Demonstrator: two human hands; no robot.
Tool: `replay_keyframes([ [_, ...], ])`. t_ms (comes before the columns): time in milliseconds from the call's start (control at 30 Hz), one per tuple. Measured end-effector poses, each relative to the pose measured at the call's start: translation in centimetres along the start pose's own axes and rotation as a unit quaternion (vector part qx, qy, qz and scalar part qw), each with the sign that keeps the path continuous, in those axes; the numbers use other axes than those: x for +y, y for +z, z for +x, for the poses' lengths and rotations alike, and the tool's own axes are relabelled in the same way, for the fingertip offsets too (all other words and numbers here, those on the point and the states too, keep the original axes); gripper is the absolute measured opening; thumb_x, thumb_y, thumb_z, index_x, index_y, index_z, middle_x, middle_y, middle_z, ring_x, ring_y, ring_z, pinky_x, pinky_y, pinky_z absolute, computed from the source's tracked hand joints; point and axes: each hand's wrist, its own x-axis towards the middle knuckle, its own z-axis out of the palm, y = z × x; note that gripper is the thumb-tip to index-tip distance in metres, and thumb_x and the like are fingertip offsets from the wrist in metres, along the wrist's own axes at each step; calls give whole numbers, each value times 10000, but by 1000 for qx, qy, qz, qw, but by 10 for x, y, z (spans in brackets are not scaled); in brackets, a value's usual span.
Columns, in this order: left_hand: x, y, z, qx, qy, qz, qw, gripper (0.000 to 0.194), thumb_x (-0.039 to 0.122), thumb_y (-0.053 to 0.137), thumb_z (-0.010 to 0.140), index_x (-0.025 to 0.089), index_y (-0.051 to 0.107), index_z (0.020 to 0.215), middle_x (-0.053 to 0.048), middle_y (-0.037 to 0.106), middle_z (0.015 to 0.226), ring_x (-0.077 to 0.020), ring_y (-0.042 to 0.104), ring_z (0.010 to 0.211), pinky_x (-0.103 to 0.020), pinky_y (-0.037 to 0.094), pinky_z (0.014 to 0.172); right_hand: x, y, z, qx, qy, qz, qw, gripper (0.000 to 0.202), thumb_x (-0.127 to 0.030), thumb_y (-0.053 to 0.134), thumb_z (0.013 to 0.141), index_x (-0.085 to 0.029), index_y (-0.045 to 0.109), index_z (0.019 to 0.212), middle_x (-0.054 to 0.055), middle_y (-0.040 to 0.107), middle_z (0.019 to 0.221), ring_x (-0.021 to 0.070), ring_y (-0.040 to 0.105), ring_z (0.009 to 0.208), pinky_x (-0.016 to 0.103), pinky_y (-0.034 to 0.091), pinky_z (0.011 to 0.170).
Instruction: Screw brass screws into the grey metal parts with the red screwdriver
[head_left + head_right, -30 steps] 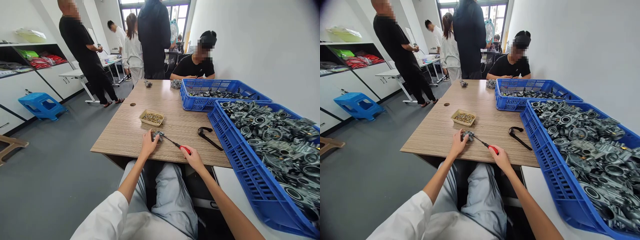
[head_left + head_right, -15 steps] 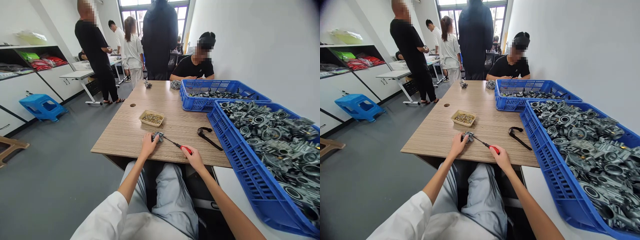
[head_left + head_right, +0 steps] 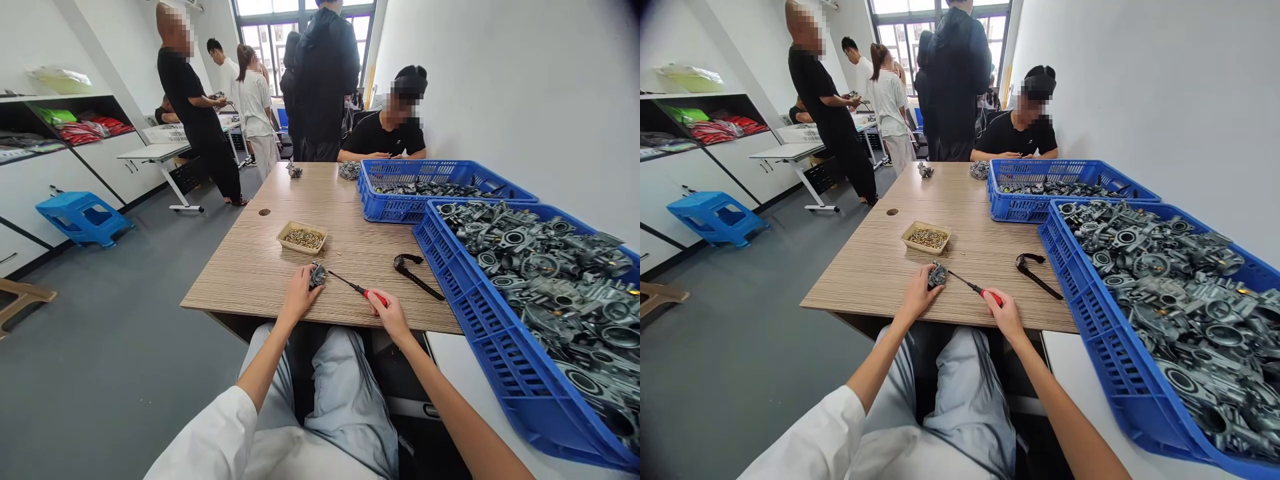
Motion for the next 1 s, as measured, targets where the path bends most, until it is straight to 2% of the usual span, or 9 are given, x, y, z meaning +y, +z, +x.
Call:
replay_keyframes([
  [167, 0, 0, -1, -14, 6, 17, 1000, 646, 306, 690, 934, 263, 412, 1516, -131, 548, 1397, -301, 544, 1320, -490, 460, 1142, -3, -1, -1, -9, 2, 10, 1000, 490, -644, 607, 935, -171, 721, 873, -23, 494, 544, 153, 447, 544, 295, 373, 568],
  [333, -3, 1, -1, -23, 3, 22, 999, 678, 316, 675, 944, 268, 399, 1561, -132, 544, 1392, -301, 540, 1316, -481, 452, 1149, -6, -1, -2, -18, 3, 17, 1000, 471, -635, 624, 930, -179, 710, 851, -35, 471, 537, 138, 419, 531, 284, 339, 555],
  [500, -2, 0, -1, -25, -4, 18, 1000, 679, 337, 656, 955, 275, 393, 1577, -132, 541, 1394, -304, 535, 1323, -475, 460, 1139, -10, -1, -3, -33, 2, 17, 999, 503, -630, 619, 942, -192, 613, 694, -38, 430, 514, 130, 381, 517, 289, 319, 558],
  [700, 4, -2, -1, -23, -17, 8, 1000, 676, 359, 658, 949, 271, 408, 1571, -131, 552, 1355, -297, 569, 1282, -460, 478, 1114, -8, -2, -3, -41, 25, 25, 999, 575, -664, 532, 969, -157, 755, 816, -25, 455, 472, 148, 411, 483, 299, 333, 547],
  [1000, 7, -4, -1, -21, -24, -4, 999, 760, 360, 674, 937, 232, 328, 1601, -152, 549, 1376, -311, 568, 1276, -471, 476, 1102, -6, -2, -3, -23, 34, 23, 999, 604, -662, 523, 964, -140, 780, 802, -24, 453, 442, 148, 415, 452, 304, 360, 549],
])
